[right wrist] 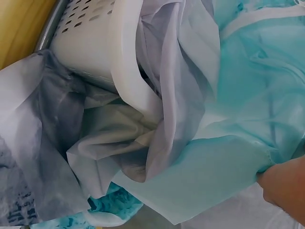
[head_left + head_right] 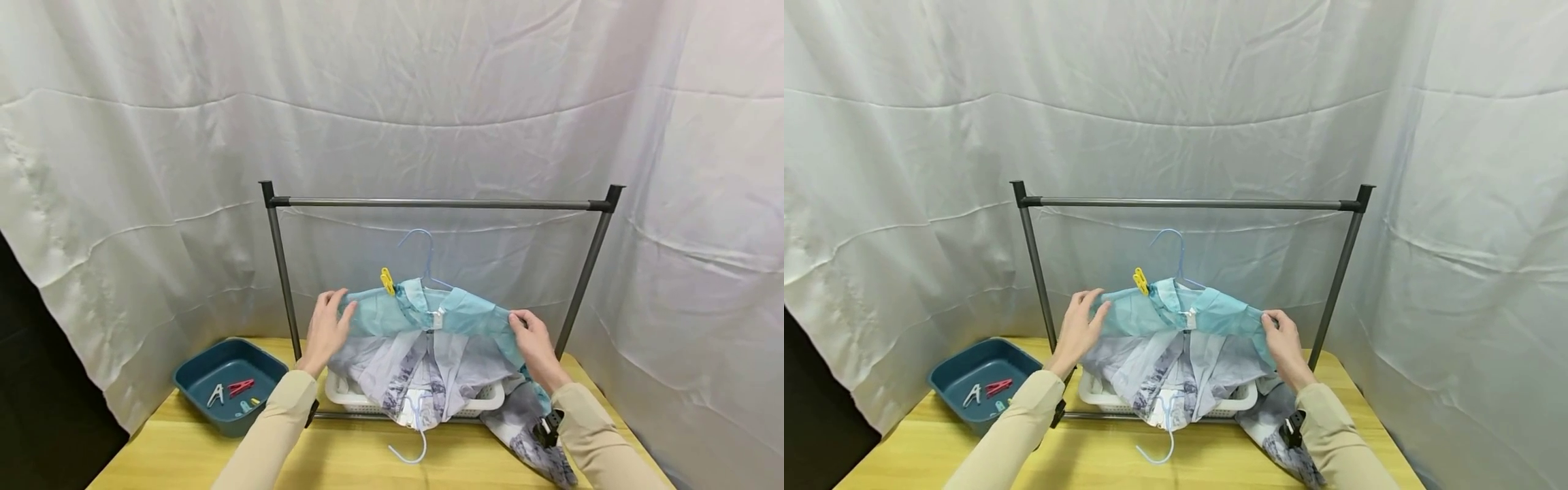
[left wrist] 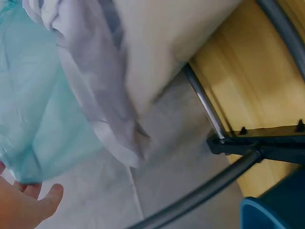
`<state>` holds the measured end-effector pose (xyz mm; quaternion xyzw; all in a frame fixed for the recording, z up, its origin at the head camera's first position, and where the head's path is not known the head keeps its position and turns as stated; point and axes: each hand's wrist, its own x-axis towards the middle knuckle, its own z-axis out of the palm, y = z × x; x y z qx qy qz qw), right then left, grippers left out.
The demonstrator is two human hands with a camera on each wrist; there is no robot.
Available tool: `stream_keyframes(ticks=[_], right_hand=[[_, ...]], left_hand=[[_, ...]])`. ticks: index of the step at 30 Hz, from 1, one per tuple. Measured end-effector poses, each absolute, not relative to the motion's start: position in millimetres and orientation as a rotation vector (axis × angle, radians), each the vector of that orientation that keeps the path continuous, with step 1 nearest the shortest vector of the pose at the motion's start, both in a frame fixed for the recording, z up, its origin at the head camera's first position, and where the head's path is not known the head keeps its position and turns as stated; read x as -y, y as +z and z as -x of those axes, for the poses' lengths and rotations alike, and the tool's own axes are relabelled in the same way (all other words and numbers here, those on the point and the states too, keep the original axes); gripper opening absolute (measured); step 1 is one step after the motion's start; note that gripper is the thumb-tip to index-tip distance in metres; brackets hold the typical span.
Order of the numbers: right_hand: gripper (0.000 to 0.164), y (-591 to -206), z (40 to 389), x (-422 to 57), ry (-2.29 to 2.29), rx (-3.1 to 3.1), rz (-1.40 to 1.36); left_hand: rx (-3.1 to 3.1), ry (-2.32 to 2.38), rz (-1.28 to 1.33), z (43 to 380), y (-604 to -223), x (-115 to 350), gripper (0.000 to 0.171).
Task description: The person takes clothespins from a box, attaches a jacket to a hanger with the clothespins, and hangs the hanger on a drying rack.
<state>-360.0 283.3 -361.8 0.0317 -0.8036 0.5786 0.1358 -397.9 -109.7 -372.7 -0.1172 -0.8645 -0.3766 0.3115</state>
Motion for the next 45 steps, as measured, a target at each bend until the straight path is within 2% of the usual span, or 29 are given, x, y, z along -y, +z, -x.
stream_keyframes(ticks=[9, 22, 33, 42, 45], right_hand=[[0.049, -360.1, 358.8, -283.9, 1.685, 2.333, -0.099], [0.048, -359.4, 354.9, -285.0, 1.667, 2.333, -0.103], [0.050, -362.7, 354.5, -285.0, 1.671, 2.358, -0.106], [0.049, -359.5, 354.2, -283.6, 1.668, 2.344, -0.099], [0.049, -360.6, 353.4, -282.9, 1.690, 2.342, -0.092]], left_hand=[[2.190, -0.942, 0.335, 386.0, -392.2, 145.9, 0.040], [2.296, -0.812, 0.184, 356.7, -416.1, 203.0, 0.016], [2.564, -0.774, 0.127, 351.3, -420.3, 257.5, 0.017], [2.918, -0.624, 0.163, 352.7, -426.2, 283.3, 0.007], [2.992, -0.598, 0.131, 353.9, -435.8, 287.2, 0.010]])
